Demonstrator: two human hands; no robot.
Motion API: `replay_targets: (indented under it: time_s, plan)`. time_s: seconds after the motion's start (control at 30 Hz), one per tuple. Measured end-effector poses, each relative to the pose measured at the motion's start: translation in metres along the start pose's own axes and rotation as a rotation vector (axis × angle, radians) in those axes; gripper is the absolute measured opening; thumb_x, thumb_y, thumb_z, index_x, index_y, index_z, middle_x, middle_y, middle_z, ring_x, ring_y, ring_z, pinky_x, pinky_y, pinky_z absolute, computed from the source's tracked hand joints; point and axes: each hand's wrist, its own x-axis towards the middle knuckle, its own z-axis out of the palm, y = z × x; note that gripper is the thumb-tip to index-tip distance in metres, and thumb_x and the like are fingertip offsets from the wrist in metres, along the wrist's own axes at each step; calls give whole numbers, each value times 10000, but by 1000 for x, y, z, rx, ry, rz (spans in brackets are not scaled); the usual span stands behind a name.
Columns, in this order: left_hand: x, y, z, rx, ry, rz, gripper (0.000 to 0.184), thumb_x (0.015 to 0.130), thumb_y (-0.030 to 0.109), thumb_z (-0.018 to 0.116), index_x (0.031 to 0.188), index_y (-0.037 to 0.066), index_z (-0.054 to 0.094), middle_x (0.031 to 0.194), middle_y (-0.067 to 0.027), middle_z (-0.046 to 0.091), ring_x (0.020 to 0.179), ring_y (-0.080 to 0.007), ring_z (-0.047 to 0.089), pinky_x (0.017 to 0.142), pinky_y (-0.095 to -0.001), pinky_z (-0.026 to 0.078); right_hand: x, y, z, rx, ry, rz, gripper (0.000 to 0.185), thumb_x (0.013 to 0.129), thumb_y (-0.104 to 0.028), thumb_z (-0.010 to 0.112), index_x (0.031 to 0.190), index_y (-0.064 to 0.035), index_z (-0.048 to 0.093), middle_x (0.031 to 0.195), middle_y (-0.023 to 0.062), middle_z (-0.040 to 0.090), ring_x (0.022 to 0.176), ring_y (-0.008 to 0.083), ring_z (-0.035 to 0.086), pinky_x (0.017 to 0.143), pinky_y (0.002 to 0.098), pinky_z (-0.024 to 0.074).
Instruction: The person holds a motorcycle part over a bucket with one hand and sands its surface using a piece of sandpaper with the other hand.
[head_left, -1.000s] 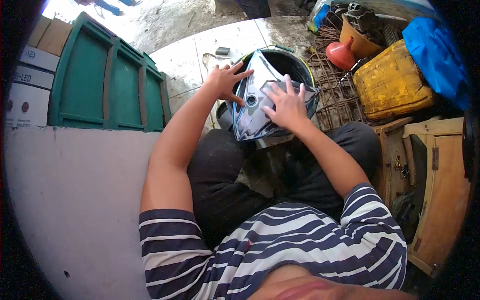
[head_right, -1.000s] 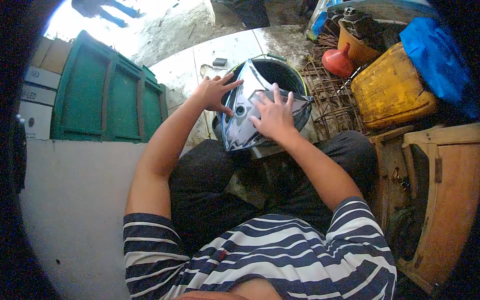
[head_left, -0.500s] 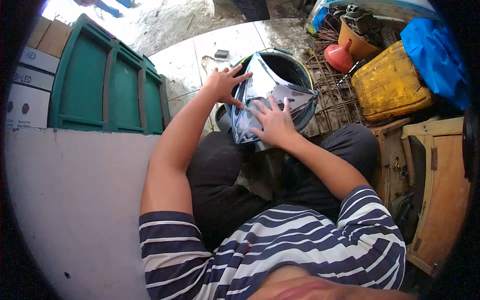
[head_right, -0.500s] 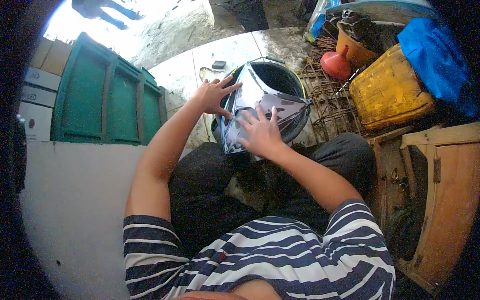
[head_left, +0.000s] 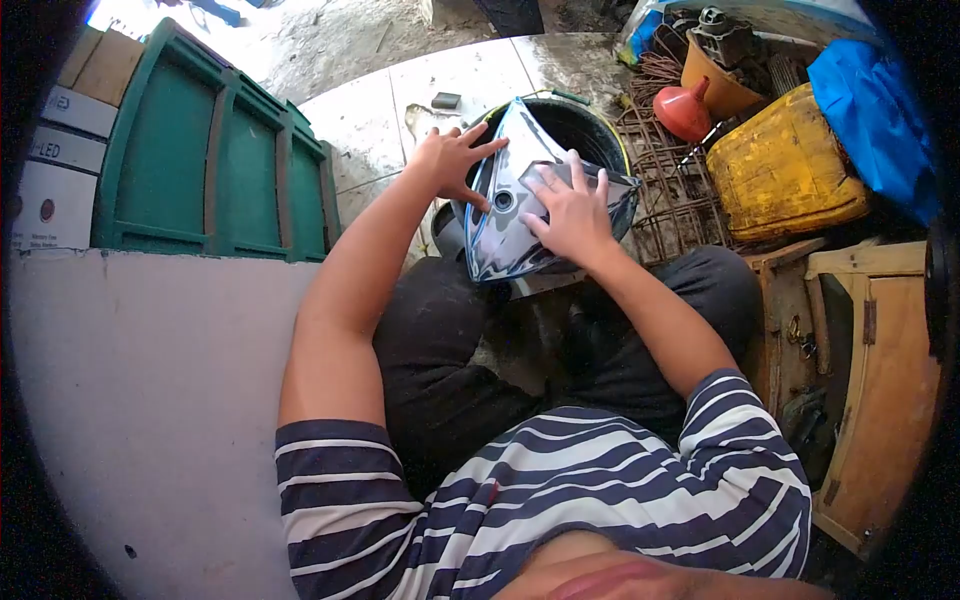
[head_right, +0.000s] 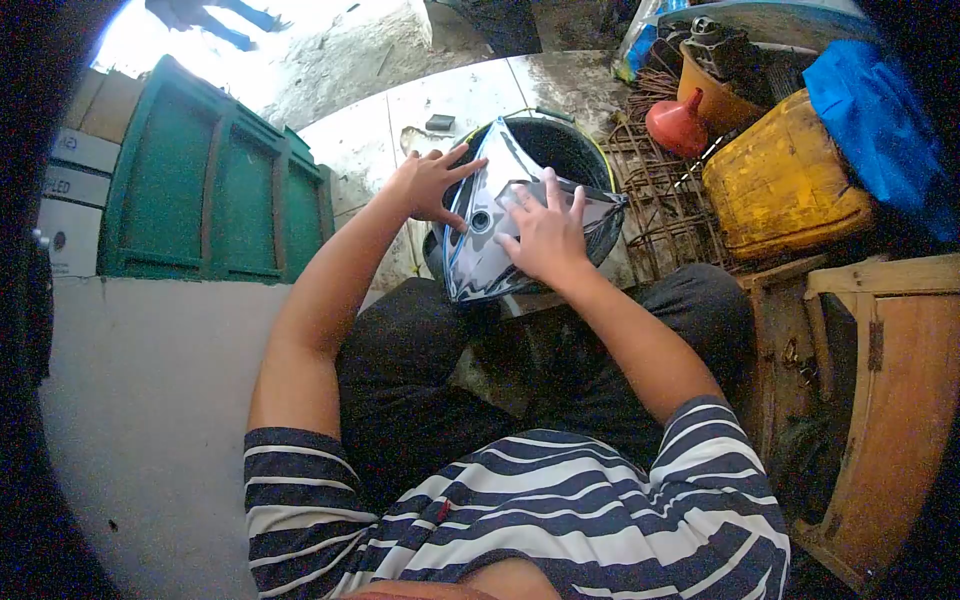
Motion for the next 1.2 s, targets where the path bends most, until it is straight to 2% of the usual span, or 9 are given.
replay_targets:
  time_s: [0.23,0.4,0.53,0.63,0.77,0.9,1.07,1.2]
  plan:
    - [0,0,1,-4,13,5,1359,610,904,806,1732,451,188,1785,-92,310,1483,-358,533,1139,-575,464,-14,-20,9,13,-83,-148,680,972,-589,670,1549,-236,599,1675,29,491,1618,418,290,1217,807,215]
    - [0,1,-1,-2,12,-1,1358,612,914,792,1734,444,188,1783,-88,315,1464,-355,549,1116,-564,481,-5,-4,20,10,57,-38,696,961,-596,683,1545,-224,612,1666,47,514,1622,427,279,1225,781,221]
    - [0,-1,0,25,35,9,1359,612,917,789,1734,445,185,1781,-89,321,1457,-350,556,1107,-562,487,-18,-24,13,-15,-46,-139,658,990,-600,639,1533,-228,629,1684,42,494,1643,387,251,1246,762,199]
    - [-1,1,1,14,19,7,1358,612,917,789,1734,443,189,1779,-94,325,1457,-352,557,1106,-561,488,-3,-5,8,26,41,-29,660,989,-595,640,1539,-230,621,1682,43,497,1643,392,248,1246,767,197]
    - [2,0,2,11,27,13,1352,614,910,796,1732,440,200,1776,-102,328,1459,-356,554,1108,-563,488,-10,-14,20,-29,-15,-77,664,994,-590,637,1564,-252,590,1706,21,466,1638,399,256,1247,771,196]
    - [-1,-1,1,6,22,15,1345,623,911,792,1733,441,196,1779,-100,321,1462,-356,551,1113,-559,483,-15,-26,1,-24,-136,-150,664,997,-583,637,1577,-268,574,1712,15,457,1635,404,262,1238,784,193]
    - [0,0,0,3,7,9,1348,626,917,786,1736,441,185,1779,-100,319,1474,-360,539,1125,-563,471,0,0,7,-23,12,8,666,1004,-616,613,1566,-258,587,1695,18,484,1643,384,255,1245,766,197]
    - [0,0,0,14,5,13,1353,627,919,783,1737,443,174,1788,-99,298,1485,-361,527,1129,-566,466,-19,-27,0,-16,-133,-143,645,1005,-603,622,1544,-249,613,1692,15,493,1649,382,242,1248,757,206]
